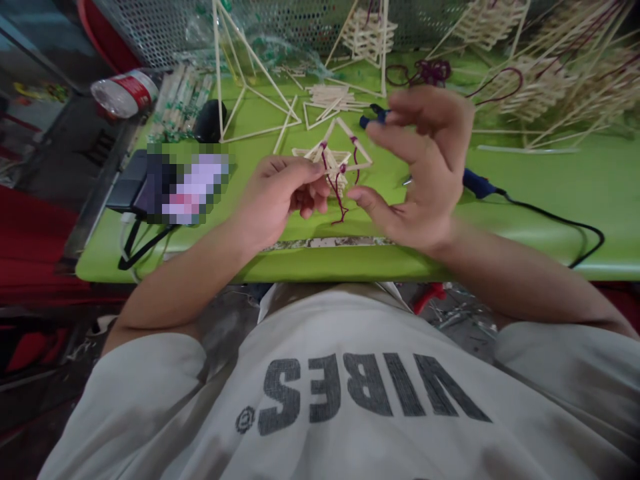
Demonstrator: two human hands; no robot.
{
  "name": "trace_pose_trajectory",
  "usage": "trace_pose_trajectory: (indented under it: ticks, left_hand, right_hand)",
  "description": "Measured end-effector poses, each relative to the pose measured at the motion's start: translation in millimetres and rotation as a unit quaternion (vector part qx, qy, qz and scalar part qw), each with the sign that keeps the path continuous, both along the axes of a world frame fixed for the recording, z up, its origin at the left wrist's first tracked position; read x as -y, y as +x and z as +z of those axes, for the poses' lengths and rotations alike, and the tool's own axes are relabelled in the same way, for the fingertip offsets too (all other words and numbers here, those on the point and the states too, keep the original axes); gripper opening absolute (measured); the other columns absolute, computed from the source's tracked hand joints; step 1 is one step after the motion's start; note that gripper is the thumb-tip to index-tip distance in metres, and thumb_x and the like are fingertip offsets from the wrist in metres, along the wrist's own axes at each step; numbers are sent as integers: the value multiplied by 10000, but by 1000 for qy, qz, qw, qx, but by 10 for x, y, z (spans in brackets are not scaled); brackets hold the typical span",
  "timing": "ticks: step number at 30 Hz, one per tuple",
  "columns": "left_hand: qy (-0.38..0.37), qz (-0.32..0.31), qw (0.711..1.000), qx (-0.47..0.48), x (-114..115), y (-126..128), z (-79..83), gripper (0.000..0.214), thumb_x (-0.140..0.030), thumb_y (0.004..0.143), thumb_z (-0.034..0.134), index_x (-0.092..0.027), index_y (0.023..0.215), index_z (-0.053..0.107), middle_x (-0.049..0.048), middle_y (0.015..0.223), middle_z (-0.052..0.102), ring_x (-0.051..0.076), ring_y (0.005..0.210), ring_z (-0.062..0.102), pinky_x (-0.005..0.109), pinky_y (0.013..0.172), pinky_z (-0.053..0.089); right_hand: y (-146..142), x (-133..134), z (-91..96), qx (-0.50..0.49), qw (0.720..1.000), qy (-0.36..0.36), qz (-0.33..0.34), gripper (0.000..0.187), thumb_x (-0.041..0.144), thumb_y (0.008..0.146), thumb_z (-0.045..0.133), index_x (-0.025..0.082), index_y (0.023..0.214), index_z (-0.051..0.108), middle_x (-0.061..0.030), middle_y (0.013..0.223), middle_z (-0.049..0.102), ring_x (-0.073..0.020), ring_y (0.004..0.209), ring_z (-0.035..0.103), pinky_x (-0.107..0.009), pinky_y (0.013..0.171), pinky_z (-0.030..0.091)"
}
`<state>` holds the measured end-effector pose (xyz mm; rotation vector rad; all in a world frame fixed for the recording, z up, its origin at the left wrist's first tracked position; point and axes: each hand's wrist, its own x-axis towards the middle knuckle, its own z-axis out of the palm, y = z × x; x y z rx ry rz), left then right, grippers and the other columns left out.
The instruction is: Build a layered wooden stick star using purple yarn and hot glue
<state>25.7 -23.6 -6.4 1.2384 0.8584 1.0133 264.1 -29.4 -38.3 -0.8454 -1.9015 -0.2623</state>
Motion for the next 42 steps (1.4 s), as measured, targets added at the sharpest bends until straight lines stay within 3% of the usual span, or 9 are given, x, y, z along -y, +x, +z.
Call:
trace_pose_trajectory:
  ticks: [3,8,11,14,16,24,29,37,42]
  left_hand:
    - [30,-2,999,-11,13,4,-8,324,-268,999,724,-175,696,793,-6,599,692,75,496,620,182,472,440]
    - [100,3,994,-46,65,-1,-27,332,-294,1031,754,-209,719,829,0,657,743,85,540,642,206,516,475]
    - [141,11,988,-57,96,-5,-35,334,-309,1047,774,-206,736,837,9,657,757,84,545,639,215,528,483]
    - [154,26,986,-64,116,-4,-26,332,-268,1041,767,-195,723,826,12,651,761,79,542,632,212,527,478]
    - [152,38,984,-85,123,-2,-10,321,-240,1030,754,-193,721,823,9,652,762,80,548,635,208,533,483]
    - [127,28,989,-66,100,11,-1,323,-280,1024,755,-208,718,832,4,644,753,90,541,637,219,522,478]
    - [103,22,994,-12,53,1,-30,325,-254,1023,758,-217,709,834,-3,623,724,87,522,633,219,499,450]
    - [72,26,997,-7,43,4,10,350,-267,1029,748,-203,690,805,7,621,707,89,545,648,208,496,456]
    - [34,19,999,-18,0,6,14,359,-290,1039,695,-183,704,768,1,607,688,65,481,587,187,471,434]
  right_hand:
    - [40,-16,-20,-3,1000,-10,-25,286,568,1115,634,349,1233,775,-113,1236,735,-371,1280,721,-638,1149,576]
    - [-5,-92,-98,-50,999,-9,-4,454,642,1155,513,288,978,734,-56,852,676,-292,946,740,-627,1064,590]
    - [-62,-80,-83,-62,998,8,-15,524,645,1166,464,260,870,660,-37,713,594,-225,710,629,-541,874,606]
    - [-91,-61,-49,-62,996,58,9,502,543,1182,452,257,777,531,-7,664,486,-168,578,469,-440,677,517]
    - [-97,-59,-39,-67,994,73,38,460,514,1177,466,263,795,519,-3,679,477,-165,575,451,-414,646,480]
    - [-115,-111,-59,-73,991,92,58,299,541,1143,562,304,1001,677,-33,784,674,-219,701,657,-434,644,544]
    - [-94,-126,-48,-73,984,122,107,51,340,1054,734,337,1104,742,13,861,766,-190,688,692,-404,617,525]
    - [-134,-92,44,-81,977,120,157,79,309,1003,802,315,955,740,45,752,764,-161,599,668,-365,533,470]
    - [-95,-83,-41,-77,987,51,132,167,386,1088,717,290,956,756,-2,796,758,-183,689,712,-371,643,594]
